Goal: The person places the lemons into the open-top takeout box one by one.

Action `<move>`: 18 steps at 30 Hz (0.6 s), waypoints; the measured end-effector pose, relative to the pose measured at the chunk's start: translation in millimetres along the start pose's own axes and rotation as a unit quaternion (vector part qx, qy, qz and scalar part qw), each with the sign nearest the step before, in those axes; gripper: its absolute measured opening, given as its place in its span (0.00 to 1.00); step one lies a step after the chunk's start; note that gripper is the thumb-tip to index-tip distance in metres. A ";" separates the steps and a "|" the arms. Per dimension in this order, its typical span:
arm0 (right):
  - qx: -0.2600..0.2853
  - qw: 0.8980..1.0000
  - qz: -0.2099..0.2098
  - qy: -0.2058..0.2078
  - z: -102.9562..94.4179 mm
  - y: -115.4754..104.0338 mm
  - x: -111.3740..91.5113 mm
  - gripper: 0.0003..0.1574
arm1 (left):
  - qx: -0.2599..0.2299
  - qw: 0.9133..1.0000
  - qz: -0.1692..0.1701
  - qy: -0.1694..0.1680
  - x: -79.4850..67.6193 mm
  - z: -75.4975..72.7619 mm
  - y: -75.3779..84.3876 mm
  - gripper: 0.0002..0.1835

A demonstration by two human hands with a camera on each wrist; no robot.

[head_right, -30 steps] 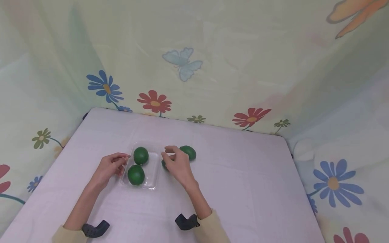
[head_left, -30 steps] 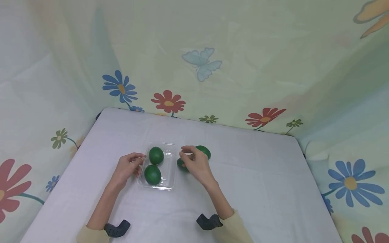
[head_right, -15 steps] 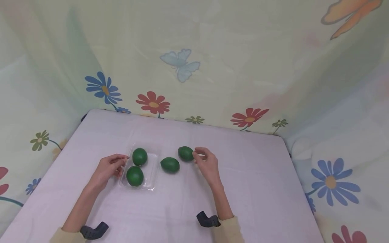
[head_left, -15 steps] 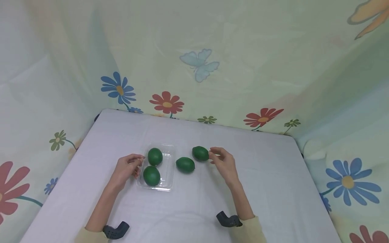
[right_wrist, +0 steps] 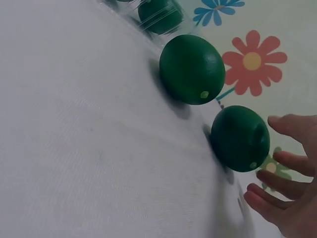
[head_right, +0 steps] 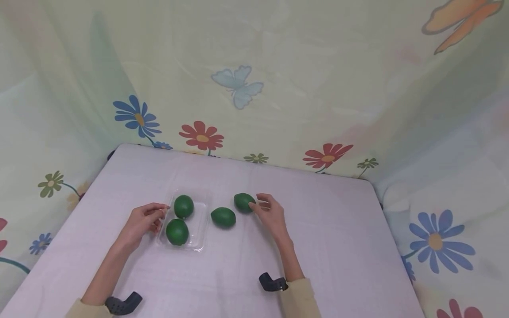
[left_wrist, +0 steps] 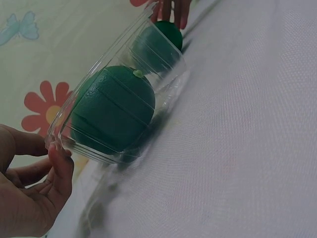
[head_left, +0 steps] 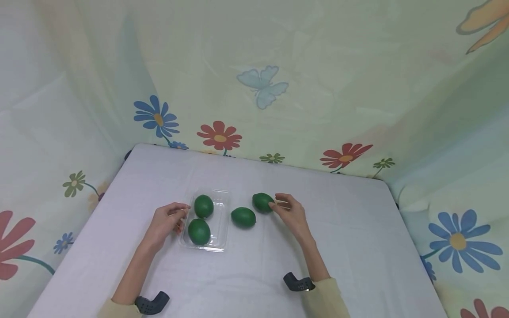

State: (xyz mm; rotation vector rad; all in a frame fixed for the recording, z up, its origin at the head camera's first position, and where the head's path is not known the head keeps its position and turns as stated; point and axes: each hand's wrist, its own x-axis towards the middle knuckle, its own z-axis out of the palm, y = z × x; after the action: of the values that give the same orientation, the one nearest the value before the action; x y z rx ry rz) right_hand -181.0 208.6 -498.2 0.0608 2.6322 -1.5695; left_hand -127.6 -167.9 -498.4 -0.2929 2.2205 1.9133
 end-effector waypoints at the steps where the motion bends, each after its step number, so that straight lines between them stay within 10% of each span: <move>1: 0.001 1.000 -0.003 -0.006 1.4 1.1 1.2 0.35 | 0.001 1.000 0.000 0.000 -0.2 0.0 -0.2 0.19; 12: -0.087 0.993 -0.065 -0.037 19.4 -5.4 11.9 0.40 | 0.008 1.000 -0.002 0.004 -0.4 0.1 -1.0 0.19; 18: -0.202 0.971 -0.116 -0.047 27.0 -13.1 16.4 0.40 | 0.011 1.000 -0.002 0.005 0.6 0.5 -0.4 0.20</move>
State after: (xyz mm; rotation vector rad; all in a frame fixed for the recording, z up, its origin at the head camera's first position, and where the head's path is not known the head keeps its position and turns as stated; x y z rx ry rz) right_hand -197.0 178.5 -500.9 -0.3466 2.9047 -1.0200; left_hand -128.0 -167.4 -499.0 -0.3043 2.2432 1.8894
